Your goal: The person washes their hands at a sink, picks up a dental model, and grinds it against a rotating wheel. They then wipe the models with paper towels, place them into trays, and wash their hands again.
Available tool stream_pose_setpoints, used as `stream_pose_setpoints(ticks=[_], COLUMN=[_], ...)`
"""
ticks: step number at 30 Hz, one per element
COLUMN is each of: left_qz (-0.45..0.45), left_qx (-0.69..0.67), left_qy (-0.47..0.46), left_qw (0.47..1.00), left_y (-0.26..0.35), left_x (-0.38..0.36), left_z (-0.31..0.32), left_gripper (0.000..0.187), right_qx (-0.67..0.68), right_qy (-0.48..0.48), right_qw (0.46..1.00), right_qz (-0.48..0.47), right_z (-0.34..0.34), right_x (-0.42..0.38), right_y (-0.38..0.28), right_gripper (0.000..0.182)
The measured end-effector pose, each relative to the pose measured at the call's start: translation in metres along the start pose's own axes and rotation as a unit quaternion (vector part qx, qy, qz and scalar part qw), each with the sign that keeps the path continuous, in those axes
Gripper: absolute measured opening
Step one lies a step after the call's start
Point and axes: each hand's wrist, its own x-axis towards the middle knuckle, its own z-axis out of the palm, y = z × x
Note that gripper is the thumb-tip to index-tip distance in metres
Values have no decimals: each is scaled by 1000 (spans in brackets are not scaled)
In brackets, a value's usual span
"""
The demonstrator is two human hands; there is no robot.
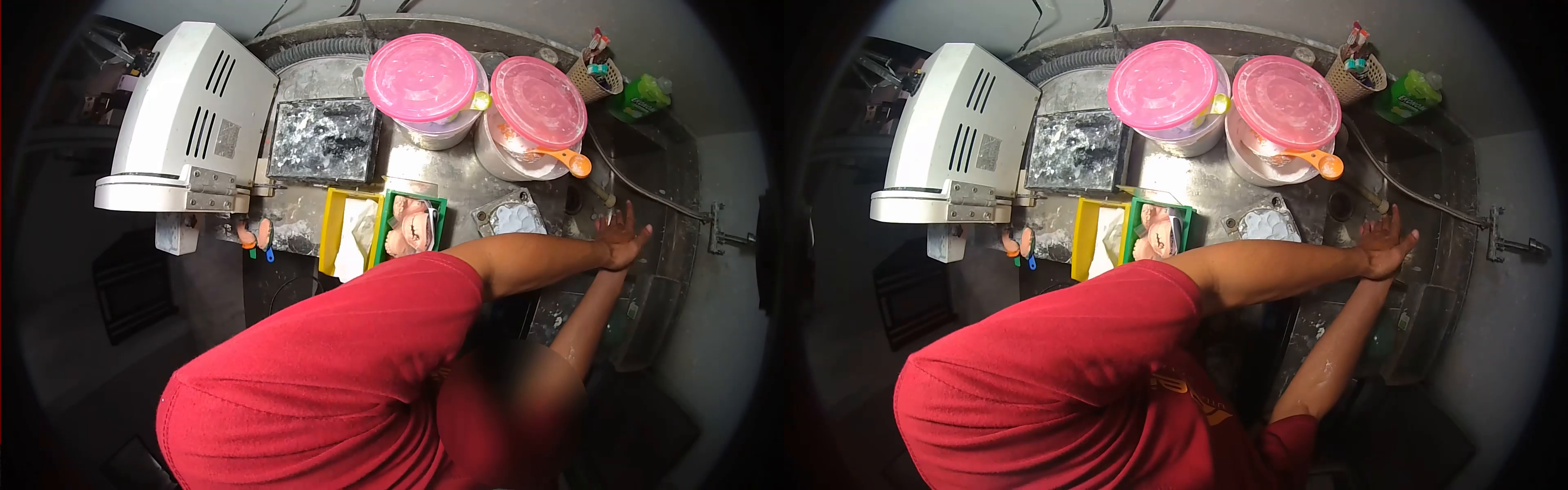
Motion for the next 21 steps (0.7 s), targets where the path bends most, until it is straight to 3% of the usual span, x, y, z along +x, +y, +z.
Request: stream_pose_setpoints(ticks=[4, 6, 8, 10, 12, 13, 14, 15, 16, 18, 19, 20, 21], left_qz=[141, 210, 293, 340, 356, 323, 287, 254, 243, 238, 258, 268, 262], left_qx=[118, 116, -3, -70, -90, -64, -43, -21, 43, 155, 184, 208, 203], left_qy=[82, 136, 140, 164, 205, 199, 192, 183, 124, -7, -9, -16, -23], left_qw=[979, 961, 946, 924, 907, 923, 938, 949, 961, 959, 949, 941, 943], left_y=[-3, -2, 11, 15, 16, 14, 12, 11, 6, 2, 1, -2, 3], left_x=[-15, -24, -51, -67, -79, -84, -90, -93, -94, -91, -93, -105, -120], left_z=[6, 11, -9, -19, -19, -21, -21, -23, -30, -36, -43, -44, -47], left_gripper=[84, 76, 66, 60, 54, 52, 49, 47, 46, 44, 43, 42, 44], right_qx=[-84, -174, -225, -116, 47, 282, -73, -440, -316, -332, -298, -303, -313], right_qy=[-2, 0, -39, -187, -368, -541, -441, -320, -232, -137, -94, -148, -139], right_qw=[996, 982, 965, 964, 921, 783, 894, 836, 919, 933, 950, 940, 935], right_qz=[-32, -70, -127, -151, -120, 125, -23, -75, -35, 15, 15, -52, -94], right_z=[-13, -31, -47, -64, -71, -46, -59, -72, -74, -82, -24, -23, 0], right_x=[6, 17, 24, 30, 30, 24, 47, 69, 64, 111, 49, 50, 26], right_y=[-11, -29, -67, -102, -128, -109, -87, -66, -46, -33, -66, -86, -108], right_gripper=[27, 27, 27, 26, 25, 17, 18, 27, 15, 8, 17, 21, 22])
